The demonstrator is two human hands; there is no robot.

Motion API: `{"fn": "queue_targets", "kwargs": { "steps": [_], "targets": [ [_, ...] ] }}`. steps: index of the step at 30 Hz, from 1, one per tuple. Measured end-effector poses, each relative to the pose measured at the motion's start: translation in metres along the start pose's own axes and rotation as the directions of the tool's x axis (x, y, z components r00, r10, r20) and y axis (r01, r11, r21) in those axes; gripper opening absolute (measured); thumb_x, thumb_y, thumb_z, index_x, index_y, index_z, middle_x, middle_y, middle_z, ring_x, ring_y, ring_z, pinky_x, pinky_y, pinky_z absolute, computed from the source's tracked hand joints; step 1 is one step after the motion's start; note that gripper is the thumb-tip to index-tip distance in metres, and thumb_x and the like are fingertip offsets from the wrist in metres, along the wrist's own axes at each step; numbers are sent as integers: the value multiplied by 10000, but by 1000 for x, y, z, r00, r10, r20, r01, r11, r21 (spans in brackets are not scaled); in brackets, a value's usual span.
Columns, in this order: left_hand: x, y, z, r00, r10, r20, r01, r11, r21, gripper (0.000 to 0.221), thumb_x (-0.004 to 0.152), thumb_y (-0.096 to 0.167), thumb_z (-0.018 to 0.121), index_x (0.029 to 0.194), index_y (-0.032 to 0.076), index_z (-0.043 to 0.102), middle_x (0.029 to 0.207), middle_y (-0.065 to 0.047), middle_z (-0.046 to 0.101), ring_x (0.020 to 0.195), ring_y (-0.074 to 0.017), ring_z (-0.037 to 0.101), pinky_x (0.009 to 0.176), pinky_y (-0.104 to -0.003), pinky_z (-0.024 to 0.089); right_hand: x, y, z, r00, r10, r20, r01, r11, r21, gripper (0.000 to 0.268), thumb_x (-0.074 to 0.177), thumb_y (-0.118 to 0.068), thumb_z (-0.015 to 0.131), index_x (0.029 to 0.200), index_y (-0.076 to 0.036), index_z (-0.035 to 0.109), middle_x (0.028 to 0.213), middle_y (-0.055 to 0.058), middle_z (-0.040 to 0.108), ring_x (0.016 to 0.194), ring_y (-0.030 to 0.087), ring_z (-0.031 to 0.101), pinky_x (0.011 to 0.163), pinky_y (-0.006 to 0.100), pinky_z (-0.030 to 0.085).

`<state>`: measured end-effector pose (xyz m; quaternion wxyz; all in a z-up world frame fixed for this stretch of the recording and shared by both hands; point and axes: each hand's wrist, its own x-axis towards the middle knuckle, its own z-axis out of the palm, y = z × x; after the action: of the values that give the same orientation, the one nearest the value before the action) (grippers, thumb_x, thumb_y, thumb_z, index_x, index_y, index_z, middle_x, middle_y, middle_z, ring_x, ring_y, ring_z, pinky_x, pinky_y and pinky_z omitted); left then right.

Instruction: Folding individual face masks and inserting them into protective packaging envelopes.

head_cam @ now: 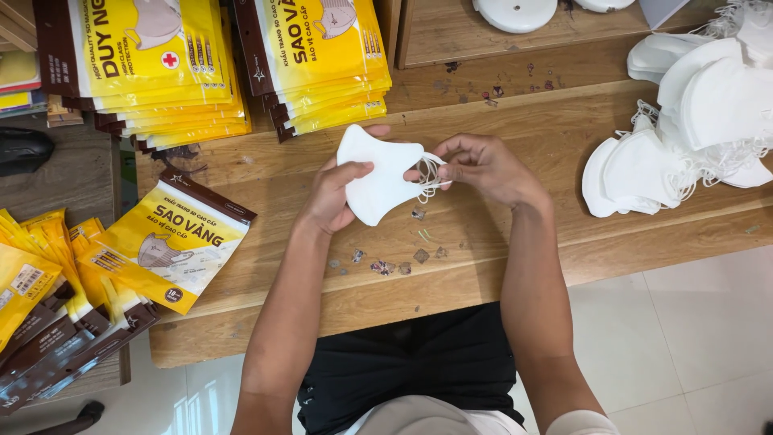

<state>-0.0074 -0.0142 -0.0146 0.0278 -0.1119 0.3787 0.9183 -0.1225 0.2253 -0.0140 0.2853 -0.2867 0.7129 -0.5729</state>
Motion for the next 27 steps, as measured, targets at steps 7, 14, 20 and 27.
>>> {"fn": "queue_targets", "kwargs": {
  "steps": [7,14,20,27],
  "targets": [
    [-14,15,21,1000,-19,16,20,997,-71,534,789,1,682,1316,9,594,1095,-206,695,1004,-400,722,938,-591,583,5,2,11,996,-11,-92,12,1000,7,305,867,-44,813,1154,-38,712,950,96,759,905,155,724,884,291,566],
    [1,6,15,995,-83,-62,77,993,-93,505,798,74,730,1284,-2,619,1068,-169,706,964,-347,731,903,-518,604,12,31,2,918,-250,-306,288,954,85,348,996,-41,668,1342,-39,625,1291,115,656,1231,220,639,1040,379,540],
    [10,3,-5,985,-87,-147,97,994,59,536,833,102,706,1344,14,567,1174,-188,684,1078,-367,708,1005,-553,563,-50,15,-42,816,-381,-435,173,878,-445,262,987,-101,738,1247,-88,710,1198,107,702,1216,267,652,1034,395,511],
    [-11,4,25,1000,-10,-14,12,987,161,503,867,152,639,1356,79,549,1229,-154,647,1200,-311,645,1086,-501,525,-149,21,-119,709,-82,-700,-599,454,-660,503,854,-148,860,1314,-17,704,1399,276,558,1345,471,493,1054,562,440]
  ]
}}
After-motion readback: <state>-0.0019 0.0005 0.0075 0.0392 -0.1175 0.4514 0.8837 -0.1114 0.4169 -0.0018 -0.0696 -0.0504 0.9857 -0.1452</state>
